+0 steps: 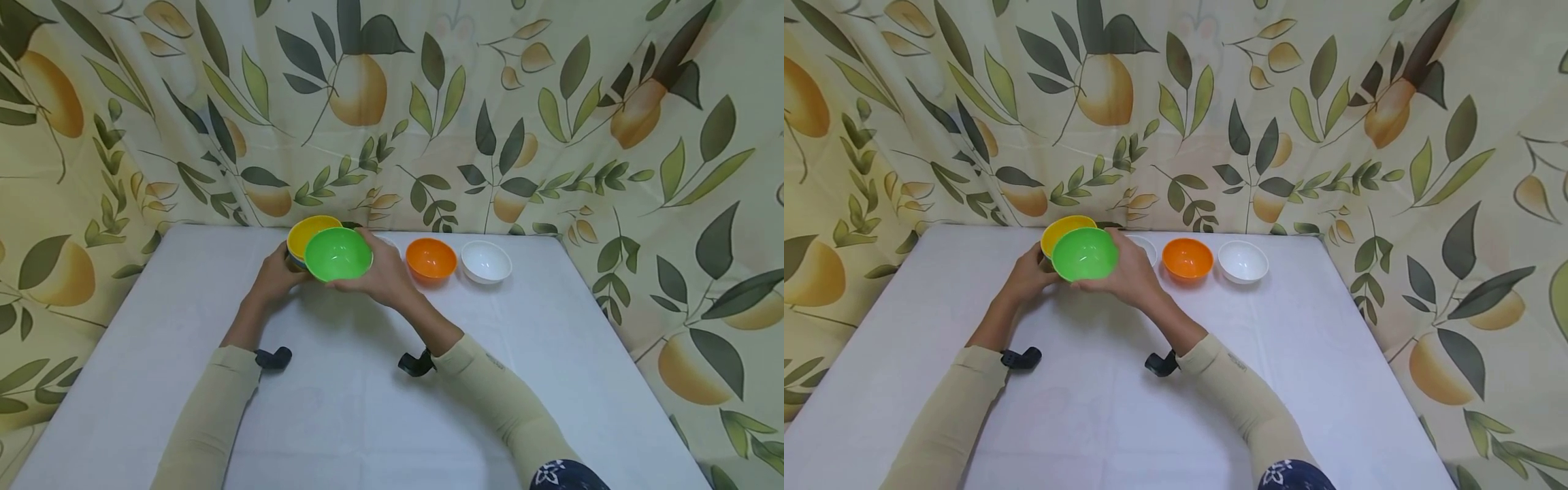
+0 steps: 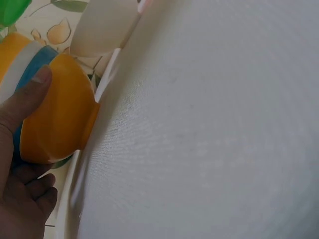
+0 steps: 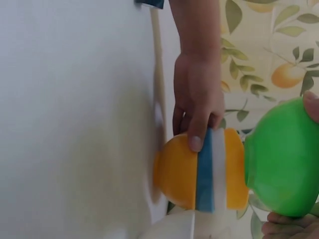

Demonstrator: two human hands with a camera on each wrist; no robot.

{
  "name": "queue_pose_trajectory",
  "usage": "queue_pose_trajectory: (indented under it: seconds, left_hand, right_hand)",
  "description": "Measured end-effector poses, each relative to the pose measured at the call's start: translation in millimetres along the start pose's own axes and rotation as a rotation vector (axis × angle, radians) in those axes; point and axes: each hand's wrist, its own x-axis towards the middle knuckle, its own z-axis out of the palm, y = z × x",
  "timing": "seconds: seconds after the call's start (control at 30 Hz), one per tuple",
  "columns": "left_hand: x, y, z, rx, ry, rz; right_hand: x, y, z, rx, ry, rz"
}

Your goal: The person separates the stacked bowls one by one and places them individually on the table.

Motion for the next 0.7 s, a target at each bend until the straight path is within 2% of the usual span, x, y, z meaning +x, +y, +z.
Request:
queue_pose_trajectory:
  seconds: [0.23, 0.47, 0.7]
  left_hand:
    - [-0.2, 3.9, -0.4, -0.001, -0.008, -0.024]
    - [-0.2, 4.5, 0.3, -0.005, -0.005, -0.044]
    - [0.4, 2.6, 2.0, -0.006, 0.002, -0.049]
  right_hand:
    - [-10.0, 10.3, -0.1, 0.025, 0.001, -0.018]
    - [-18.9, 19.3, 2.4, 0.039, -0.010, -0.001]
    - [-27.8, 30.2, 8.7, -0.016, 0.007, -0.001]
